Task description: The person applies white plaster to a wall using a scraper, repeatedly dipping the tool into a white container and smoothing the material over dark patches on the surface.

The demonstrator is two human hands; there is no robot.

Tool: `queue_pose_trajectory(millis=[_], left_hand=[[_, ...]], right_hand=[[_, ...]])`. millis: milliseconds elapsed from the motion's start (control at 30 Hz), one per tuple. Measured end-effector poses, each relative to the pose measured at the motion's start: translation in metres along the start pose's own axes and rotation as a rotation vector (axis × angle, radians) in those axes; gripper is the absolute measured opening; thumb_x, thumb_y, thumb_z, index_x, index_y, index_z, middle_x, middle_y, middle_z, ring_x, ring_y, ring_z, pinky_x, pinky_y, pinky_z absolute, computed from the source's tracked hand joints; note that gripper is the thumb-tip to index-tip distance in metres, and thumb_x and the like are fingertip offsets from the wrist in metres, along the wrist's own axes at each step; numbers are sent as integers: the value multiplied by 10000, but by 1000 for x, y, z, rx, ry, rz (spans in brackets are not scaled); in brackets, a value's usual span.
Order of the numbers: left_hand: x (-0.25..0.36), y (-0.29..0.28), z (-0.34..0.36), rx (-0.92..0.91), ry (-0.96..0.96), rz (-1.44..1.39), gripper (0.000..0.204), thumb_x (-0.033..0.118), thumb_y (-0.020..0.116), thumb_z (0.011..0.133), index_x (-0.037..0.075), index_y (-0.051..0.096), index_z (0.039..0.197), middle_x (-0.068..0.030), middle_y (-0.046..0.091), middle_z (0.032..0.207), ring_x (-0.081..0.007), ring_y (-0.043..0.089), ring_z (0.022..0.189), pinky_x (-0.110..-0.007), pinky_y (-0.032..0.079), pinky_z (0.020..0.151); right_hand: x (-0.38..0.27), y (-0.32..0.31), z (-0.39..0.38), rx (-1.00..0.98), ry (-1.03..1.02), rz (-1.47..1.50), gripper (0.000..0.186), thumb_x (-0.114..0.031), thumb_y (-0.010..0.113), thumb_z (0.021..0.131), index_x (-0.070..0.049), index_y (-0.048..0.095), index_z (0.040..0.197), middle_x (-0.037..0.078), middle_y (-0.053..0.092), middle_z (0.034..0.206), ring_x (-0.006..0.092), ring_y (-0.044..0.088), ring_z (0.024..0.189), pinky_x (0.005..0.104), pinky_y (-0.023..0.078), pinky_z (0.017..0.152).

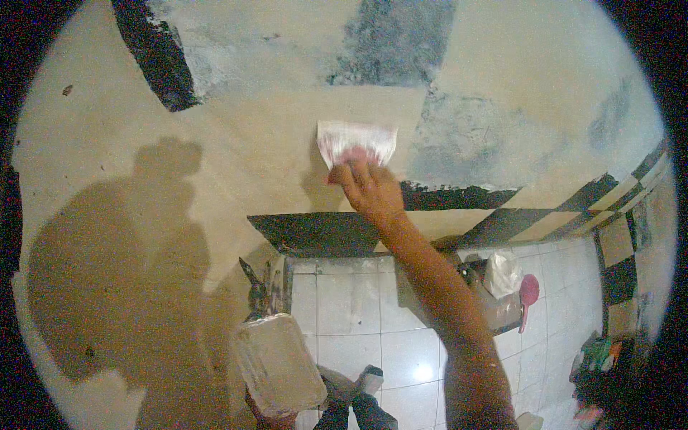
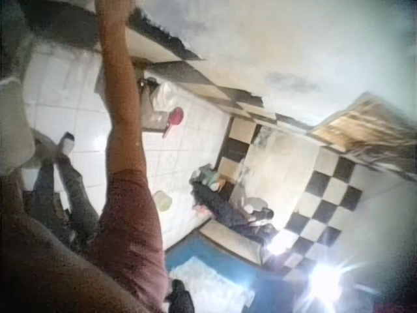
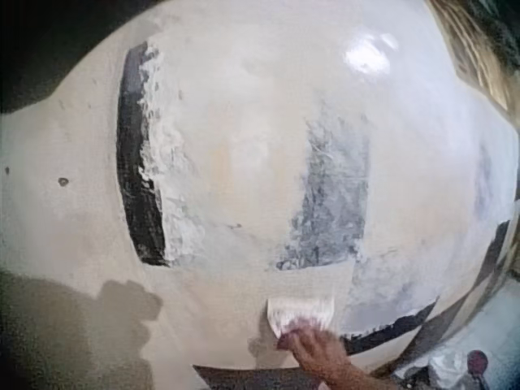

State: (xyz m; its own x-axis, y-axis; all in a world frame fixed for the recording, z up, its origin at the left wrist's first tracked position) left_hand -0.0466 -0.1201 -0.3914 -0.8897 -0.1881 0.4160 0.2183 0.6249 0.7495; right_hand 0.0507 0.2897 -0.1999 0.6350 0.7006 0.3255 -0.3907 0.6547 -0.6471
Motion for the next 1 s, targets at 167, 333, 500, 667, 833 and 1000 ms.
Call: queue_pose_trajectory(millis=[167, 333, 500, 667, 833, 1000], left_hand=[[-26, -47, 24, -143, -3, -308, 650, 509, 478, 900, 156, 344, 1429, -110, 398, 1442, -360, 424, 1275, -612, 329, 1055], [-15, -23, 13, -111, 9, -287, 624, 486, 514, 893, 154, 387, 1406, -113, 432, 1414, -358, 457, 1248, -615, 349, 1040], [-28, -5, 31, -103, -23, -225, 619, 492, 510, 891, 157, 398, 1400, -108, 445, 1400, -353, 462, 1245, -611, 354, 1035], [-43, -1, 59, -132, -63, -202, 614, 498, 506, 888, 161, 409, 1393, -104, 458, 1387, -348, 466, 1241, -607, 359, 1030], [-41, -12, 67, -100, -51, -175, 610, 504, 502, 886, 164, 419, 1386, -99, 472, 1373, -342, 471, 1238, -604, 365, 1025], [-35, 14, 53, -101, -77, -160, 606, 510, 498, 884, 167, 430, 1379, -94, 485, 1360, -337, 475, 1234, -600, 370, 1020]], right_hand=[[-25, 82, -139, -236, -67, -86, 402, -175, 607, 783, -94, 550, 1173, 162, 524, 1192, 332, 590, 978, 405, 546, 838], [-10, -48, -19, 138, -36, 166, 296, -117, 653, 720, -77, 572, 1002, 56, 548, 875, 199, 603, 738, 314, 497, 587], [49, -95, 74, 278, 16, 32, 225, -102, 639, 712, -106, 565, 924, 35, 518, 790, 188, 544, 650, 304, 445, 554], [15, 45, -87, 22, -99, -109, 370, -213, 616, 786, -85, 578, 1131, 140, 567, 1187, 289, 587, 1028, 394, 532, 800], [-41, 9, -217, -184, 516, 425, 248, -46, 642, 718, -95, 631, 962, 127, 640, 991, 290, 622, 794, 394, 500, 622], [-95, -92, -315, -30, 1438, 838, 130, -92, 572, 800, -41, 476, 729, 38, 459, 644, 188, 472, 581, 315, 376, 510]])
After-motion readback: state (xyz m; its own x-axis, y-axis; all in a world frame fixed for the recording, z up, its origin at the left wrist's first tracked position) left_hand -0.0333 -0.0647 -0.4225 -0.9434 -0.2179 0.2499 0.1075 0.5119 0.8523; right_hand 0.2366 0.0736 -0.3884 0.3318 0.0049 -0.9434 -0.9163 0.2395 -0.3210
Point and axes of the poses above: each hand's wrist, its own z-axis towards the middle knuckle, its own y-axis out of the palm, x = y × z, the point moved 8 cm from there along z, towards the middle knuckle
